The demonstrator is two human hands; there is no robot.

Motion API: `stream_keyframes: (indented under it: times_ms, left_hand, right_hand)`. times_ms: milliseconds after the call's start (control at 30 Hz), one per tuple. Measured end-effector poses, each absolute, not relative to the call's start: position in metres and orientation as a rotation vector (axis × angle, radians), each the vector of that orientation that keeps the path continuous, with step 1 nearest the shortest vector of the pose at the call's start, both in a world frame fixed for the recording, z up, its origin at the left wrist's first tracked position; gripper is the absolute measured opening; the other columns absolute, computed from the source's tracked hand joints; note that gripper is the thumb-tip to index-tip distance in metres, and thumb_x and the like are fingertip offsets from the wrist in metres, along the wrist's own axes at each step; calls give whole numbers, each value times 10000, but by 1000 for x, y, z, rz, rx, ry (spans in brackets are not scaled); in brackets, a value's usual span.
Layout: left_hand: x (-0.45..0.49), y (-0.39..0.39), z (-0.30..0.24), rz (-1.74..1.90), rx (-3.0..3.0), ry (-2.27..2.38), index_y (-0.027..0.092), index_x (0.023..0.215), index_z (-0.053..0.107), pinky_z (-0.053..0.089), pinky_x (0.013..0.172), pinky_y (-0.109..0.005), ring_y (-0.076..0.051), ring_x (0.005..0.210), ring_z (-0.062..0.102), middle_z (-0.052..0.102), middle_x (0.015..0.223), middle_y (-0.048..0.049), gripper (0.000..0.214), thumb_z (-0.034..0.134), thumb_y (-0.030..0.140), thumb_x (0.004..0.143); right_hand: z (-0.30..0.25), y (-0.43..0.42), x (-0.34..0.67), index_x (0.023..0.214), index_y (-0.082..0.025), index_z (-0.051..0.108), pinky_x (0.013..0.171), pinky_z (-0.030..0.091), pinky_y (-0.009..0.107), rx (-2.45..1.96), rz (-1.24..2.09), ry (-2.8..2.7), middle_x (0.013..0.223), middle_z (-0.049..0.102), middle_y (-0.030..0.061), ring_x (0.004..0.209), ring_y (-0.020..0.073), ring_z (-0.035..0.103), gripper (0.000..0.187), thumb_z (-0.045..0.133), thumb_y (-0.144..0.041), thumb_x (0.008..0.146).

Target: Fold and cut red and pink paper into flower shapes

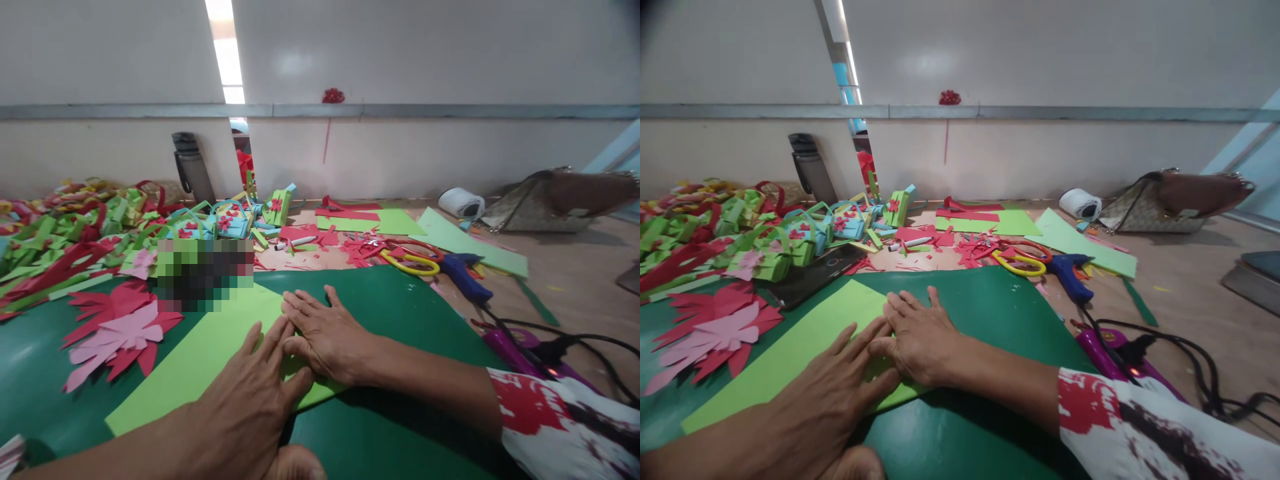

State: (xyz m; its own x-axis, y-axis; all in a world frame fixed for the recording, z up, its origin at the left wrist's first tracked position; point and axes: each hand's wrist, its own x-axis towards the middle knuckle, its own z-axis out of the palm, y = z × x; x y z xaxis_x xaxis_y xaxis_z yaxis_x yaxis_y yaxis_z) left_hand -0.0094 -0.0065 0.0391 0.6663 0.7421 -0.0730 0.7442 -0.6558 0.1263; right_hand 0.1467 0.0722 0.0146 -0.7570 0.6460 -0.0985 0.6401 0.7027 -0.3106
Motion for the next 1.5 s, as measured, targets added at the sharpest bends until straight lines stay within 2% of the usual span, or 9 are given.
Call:
stream_keyframes:
  times_ms: [167,300,433,567,733,900,1033,1200,1500]
  left_hand:
    - [-15,-7,37,-167,2620,1145,100,1450,202,300,1018,-598,-422,1362,149,168,1492,-269,896,335,702,800]
    - [-19,-12,35,-233,2595,1140,84,1461,136,291,1001,-623,-446,1346,44,32,1483,-289,905,318,690,814]
    - [-20,-14,33,-191,2635,1114,76,1460,111,274,1021,-609,-429,1354,50,72,1488,-258,943,342,704,795]
    - [-22,-11,24,-111,2709,1044,148,1470,91,282,988,-656,-458,1353,71,130,1508,-189,941,384,710,774]
    - [-23,-9,6,78,2845,903,328,1461,126,308,814,-780,-577,1302,90,199,1516,-154,954,398,798,676]
    - [-17,-17,1,83,2840,1094,394,1426,243,200,922,-760,-542,1330,33,182,1533,-119,907,388,828,643]
    - [-10,-19,13,47,2814,1155,394,1403,310,220,904,-763,-550,1320,91,228,1514,-138,878,357,836,646]
    - [2,-9,39,-149,2756,1067,328,1410,326,361,786,-753,-569,1253,276,355,1434,-225,905,345,825,654]
    - [-41,-31,7,37,2795,1157,347,1425,277,311,914,-705,-511,1327,165,266,1504,-134,838,391,770,711]
  right_hand:
    - [19,72,154,1435,-55,258,1062,31,649,-1061,593,-2919,1518,199,155,1403,291,127,605,244,-440,968]
    - [31,45,177,1450,-55,190,1078,33,624,-1069,703,-2973,1530,118,156,1409,289,63,639,320,-442,958]
    - [39,6,203,1454,-67,136,1104,6,570,-1100,929,-2948,1528,85,154,1410,266,32,756,330,-566,921]
    - [32,-14,214,1455,-74,130,1122,-4,519,-1057,1010,-2881,1526,87,149,1412,242,14,878,324,-678,847]
    - [23,-12,231,1456,-90,160,1119,12,538,-1193,820,-2846,1522,128,154,1411,246,42,835,343,-651,865]
    - [25,-6,257,1447,-68,187,1072,92,648,-1459,566,-2900,1509,141,182,1399,317,104,774,387,-574,897]
    - [24,-4,256,1421,-34,266,1050,92,685,-1433,454,-2915,1489,202,213,1388,353,137,830,395,-631,859]
    - [19,-9,240,1431,-79,260,1106,140,576,-1083,521,-2922,1495,257,159,1394,267,185,856,339,-685,831]
    - [11,-8,239,1356,-1,379,985,328,573,-905,102,-2964,1394,431,222,1306,339,372,840,413,-656,832]
